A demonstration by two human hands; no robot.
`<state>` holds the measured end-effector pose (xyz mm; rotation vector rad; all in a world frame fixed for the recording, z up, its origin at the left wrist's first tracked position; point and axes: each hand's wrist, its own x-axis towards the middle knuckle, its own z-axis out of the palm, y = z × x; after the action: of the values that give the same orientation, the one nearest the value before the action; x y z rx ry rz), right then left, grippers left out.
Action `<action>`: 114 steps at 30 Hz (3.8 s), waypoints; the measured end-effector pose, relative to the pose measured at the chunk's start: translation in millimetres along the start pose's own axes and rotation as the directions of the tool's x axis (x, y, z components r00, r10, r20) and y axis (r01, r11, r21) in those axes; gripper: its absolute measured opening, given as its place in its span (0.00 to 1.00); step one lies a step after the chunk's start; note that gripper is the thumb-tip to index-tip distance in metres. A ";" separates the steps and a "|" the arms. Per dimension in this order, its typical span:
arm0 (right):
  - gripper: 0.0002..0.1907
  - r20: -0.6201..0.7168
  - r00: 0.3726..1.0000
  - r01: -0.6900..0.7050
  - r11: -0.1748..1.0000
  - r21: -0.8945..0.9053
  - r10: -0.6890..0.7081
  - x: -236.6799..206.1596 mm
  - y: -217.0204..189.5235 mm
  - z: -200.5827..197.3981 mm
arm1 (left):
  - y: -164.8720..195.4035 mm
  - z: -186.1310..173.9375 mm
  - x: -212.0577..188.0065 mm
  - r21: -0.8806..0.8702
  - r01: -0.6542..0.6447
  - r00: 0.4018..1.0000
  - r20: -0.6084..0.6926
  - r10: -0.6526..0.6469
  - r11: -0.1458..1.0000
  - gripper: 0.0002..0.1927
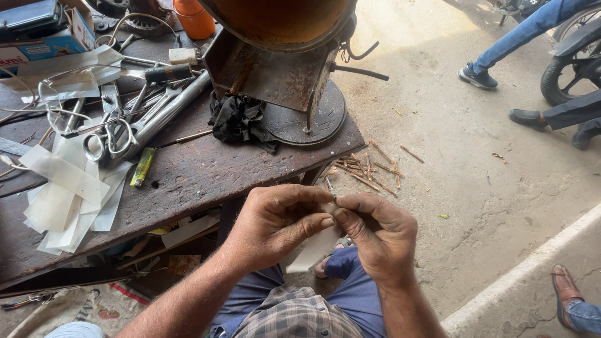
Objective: The person sits on the ground at a workbench and fits white strip pieces into the open end of a chrome muffler mounted on a stand, pressing them into place by hand. They repeatedly pick up strips, insert a hand into the cylinder, and press the muffler end against the stand to seat the pieces.
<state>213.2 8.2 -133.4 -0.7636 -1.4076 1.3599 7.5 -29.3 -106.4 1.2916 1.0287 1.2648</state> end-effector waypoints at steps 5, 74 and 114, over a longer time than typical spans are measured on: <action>0.08 0.029 0.997 0.080 0.994 -0.080 -0.078 -0.9 -3.5 1.0 | 0.0 -0.5 -0.2 0.032 -0.027 1.000 -0.007 0.027 0.999 0.10; 0.12 0.040 0.984 0.168 0.852 -0.497 -0.171 30.9 -17.2 19.0 | 12.1 -4.8 -15.9 0.737 -0.399 0.648 -0.195 0.736 0.546 0.03; 0.18 0.232 0.858 0.503 0.658 -0.560 -0.459 43.4 -25.0 6.8 | 36.9 -30.8 37.6 0.530 -0.473 0.799 -0.079 0.596 0.704 0.19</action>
<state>198.3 41.7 -98.7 -0.6623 -1.9718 0.5027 -22.7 6.2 -66.9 1.9732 1.2469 1.7115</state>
